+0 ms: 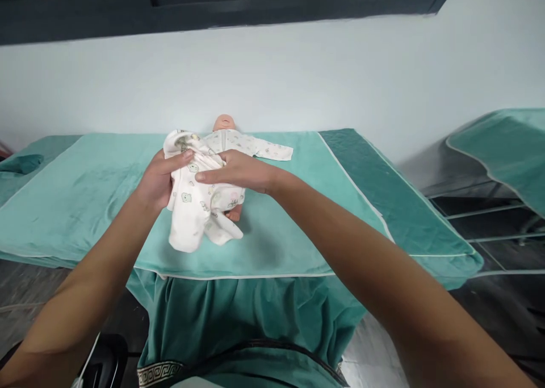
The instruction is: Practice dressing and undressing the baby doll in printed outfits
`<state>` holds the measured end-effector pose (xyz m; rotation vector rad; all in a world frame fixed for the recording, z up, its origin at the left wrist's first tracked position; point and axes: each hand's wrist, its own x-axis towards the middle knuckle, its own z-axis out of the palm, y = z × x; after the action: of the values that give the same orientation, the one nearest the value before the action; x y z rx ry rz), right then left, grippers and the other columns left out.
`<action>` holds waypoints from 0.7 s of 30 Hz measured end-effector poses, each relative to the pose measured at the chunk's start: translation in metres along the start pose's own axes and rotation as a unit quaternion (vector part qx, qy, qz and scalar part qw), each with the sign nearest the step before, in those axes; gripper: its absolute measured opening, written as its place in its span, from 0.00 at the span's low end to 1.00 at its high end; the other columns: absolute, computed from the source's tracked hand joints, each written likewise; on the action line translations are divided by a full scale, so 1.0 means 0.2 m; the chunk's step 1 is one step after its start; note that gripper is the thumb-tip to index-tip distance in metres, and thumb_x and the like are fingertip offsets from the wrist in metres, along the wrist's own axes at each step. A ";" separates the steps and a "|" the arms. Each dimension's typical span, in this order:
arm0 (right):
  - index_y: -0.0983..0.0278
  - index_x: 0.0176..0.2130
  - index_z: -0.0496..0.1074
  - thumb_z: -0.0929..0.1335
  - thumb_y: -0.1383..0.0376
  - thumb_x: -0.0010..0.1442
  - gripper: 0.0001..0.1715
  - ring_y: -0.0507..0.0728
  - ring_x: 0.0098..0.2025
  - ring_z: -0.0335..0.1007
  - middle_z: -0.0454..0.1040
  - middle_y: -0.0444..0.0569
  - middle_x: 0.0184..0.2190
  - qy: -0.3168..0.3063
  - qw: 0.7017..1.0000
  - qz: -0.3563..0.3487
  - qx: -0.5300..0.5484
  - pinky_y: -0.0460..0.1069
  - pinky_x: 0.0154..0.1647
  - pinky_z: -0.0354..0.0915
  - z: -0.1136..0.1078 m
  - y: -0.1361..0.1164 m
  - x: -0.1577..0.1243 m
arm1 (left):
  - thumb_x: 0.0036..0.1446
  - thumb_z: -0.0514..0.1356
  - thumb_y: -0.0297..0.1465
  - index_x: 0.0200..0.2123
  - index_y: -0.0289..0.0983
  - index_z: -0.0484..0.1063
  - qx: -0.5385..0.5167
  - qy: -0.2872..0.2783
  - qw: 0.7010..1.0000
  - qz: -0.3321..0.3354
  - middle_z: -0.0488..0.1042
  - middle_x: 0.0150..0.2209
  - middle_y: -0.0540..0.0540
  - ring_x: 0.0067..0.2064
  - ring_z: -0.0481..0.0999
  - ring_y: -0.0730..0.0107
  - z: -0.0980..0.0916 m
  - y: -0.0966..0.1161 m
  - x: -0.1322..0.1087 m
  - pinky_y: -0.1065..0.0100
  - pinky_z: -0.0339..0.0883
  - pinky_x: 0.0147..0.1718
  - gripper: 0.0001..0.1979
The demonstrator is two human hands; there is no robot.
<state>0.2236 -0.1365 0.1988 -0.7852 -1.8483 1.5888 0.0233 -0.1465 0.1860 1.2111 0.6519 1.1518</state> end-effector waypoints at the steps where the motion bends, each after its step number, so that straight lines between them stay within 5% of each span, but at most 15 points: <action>1: 0.64 0.40 0.79 0.79 0.46 0.51 0.28 0.59 0.37 0.78 0.81 0.50 0.33 -0.003 1.000 0.001 0.004 0.52 0.37 0.74 0.00 0.00 0.00 | 0.50 0.73 0.40 0.47 0.34 0.77 0.001 0.001 1.000 -0.004 0.83 0.40 0.40 0.44 0.85 0.50 0.00 -0.01 0.00 0.56 0.80 0.43 0.24; 4: 0.63 0.41 0.78 0.76 0.44 0.54 0.27 0.61 0.39 0.79 0.81 0.50 0.34 0.061 0.995 -0.043 0.064 0.54 0.39 0.75 -0.01 0.02 0.02 | 0.49 0.74 0.45 0.48 0.34 0.77 0.035 -0.017 0.999 -0.038 0.83 0.38 0.40 0.43 0.85 0.47 -0.03 -0.03 -0.01 0.55 0.80 0.41 0.28; 9: 0.61 0.45 0.76 0.75 0.42 0.55 0.30 0.62 0.46 0.78 0.80 0.49 0.38 0.124 0.978 -0.094 0.139 0.56 0.48 0.75 -0.03 0.07 0.06 | 0.41 0.78 0.38 0.49 0.33 0.78 0.102 -0.068 0.987 -0.108 0.83 0.39 0.40 0.42 0.84 0.48 -0.08 -0.04 -0.04 0.56 0.79 0.40 0.31; 15: 0.63 0.47 0.78 0.76 0.44 0.55 0.30 0.61 0.44 0.79 0.81 0.51 0.41 0.061 0.995 -0.041 0.072 0.53 0.44 0.75 -0.02 0.11 0.04 | 0.46 0.74 0.39 0.48 0.36 0.76 0.058 0.048 0.997 -0.006 0.82 0.39 0.44 0.41 0.83 0.54 -0.03 -0.06 0.01 0.61 0.77 0.40 0.27; 18: 0.63 0.44 0.79 0.78 0.47 0.54 0.27 0.60 0.41 0.79 0.82 0.51 0.38 0.001 1.000 -0.006 0.020 0.52 0.42 0.75 0.00 0.09 0.03 | 0.47 0.74 0.38 0.45 0.36 0.77 0.065 0.056 0.996 -0.012 0.81 0.36 0.46 0.38 0.83 0.57 -0.03 -0.07 0.02 0.63 0.76 0.37 0.23; 21: 0.63 0.45 0.79 0.76 0.46 0.56 0.26 0.61 0.41 0.79 0.82 0.50 0.38 0.048 0.998 -0.028 0.040 0.54 0.44 0.74 0.00 0.08 0.03 | 0.49 0.73 0.42 0.46 0.34 0.77 0.072 0.015 0.996 -0.060 0.82 0.37 0.42 0.40 0.84 0.53 -0.06 -0.05 0.00 0.61 0.77 0.37 0.25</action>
<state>0.2212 -0.1303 0.1837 -0.7542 -1.7144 1.5518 0.0166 -0.1412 0.1730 1.2596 0.8305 1.0391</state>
